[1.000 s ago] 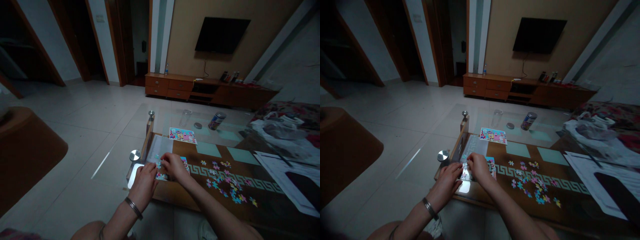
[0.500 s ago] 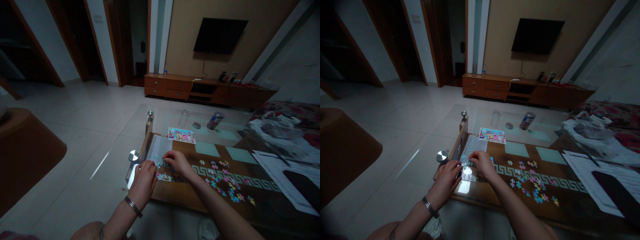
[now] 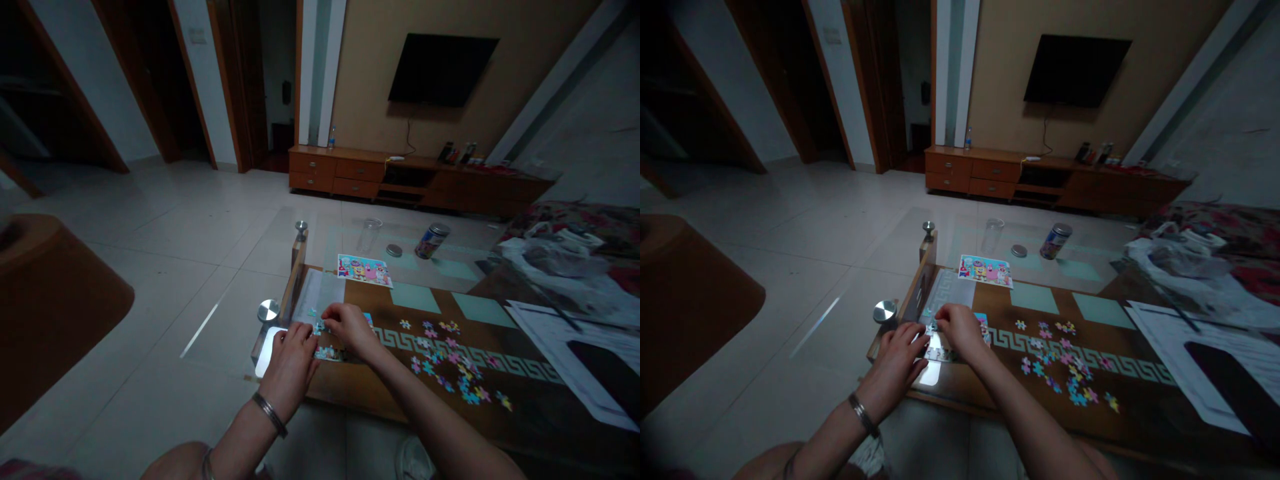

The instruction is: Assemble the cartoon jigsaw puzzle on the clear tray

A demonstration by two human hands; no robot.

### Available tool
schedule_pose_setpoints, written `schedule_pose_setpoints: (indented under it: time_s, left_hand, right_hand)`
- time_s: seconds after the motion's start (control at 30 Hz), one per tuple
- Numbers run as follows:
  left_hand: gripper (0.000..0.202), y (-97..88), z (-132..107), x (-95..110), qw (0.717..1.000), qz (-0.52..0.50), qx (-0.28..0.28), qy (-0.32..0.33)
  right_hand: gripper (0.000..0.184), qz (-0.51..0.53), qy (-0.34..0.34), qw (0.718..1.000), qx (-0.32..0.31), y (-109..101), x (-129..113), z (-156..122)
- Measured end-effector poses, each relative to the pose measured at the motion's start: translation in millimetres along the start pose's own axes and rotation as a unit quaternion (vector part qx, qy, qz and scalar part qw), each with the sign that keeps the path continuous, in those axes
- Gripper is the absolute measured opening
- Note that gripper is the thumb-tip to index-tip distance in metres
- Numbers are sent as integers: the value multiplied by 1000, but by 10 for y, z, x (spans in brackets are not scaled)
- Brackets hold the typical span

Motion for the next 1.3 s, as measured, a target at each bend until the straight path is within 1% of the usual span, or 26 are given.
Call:
schedule_pose_setpoints:
  time_s: [0.13,0.27,0.5,0.63,0.83,0.93,1.17,1.3]
  left_hand:
    - [28,-1,-4,4,1000,-4,-4,3]
    - [27,-6,-10,12,1000,-3,-9,6]
    - [30,-12,-5,25,1000,-2,-10,9]
    - [31,-11,-3,23,1000,4,-12,8]
    - [32,-20,-17,36,1000,0,-12,9]
    - [33,-10,-14,32,1000,-2,-11,10]
    - [36,32,-3,6,1000,2,-2,10]
    - [37,38,-5,5,1000,0,-5,10]
  right_hand:
    - [21,6,-42,999,1,18,-81,57]
    - [21,-8,-65,998,-9,65,-142,128]
    - [18,-63,-49,997,-19,90,-203,130]
    - [19,-74,-42,996,-19,79,-196,114]
    - [26,-65,-51,996,-26,95,-175,127]
    - [29,-56,-45,997,-30,96,-161,130]
    - [23,-58,-48,997,-29,69,-223,90]
    - [20,-43,-37,998,-29,89,-186,94]
Point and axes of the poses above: each hand's wrist, its own z-axis towards the middle knuckle, its own y-axis out of the palm, x = y × z, the point moved 10 cm from there along z, towards the middle knuckle, and after that the axes turned 8 degrees about z, right-handed, at the moved point
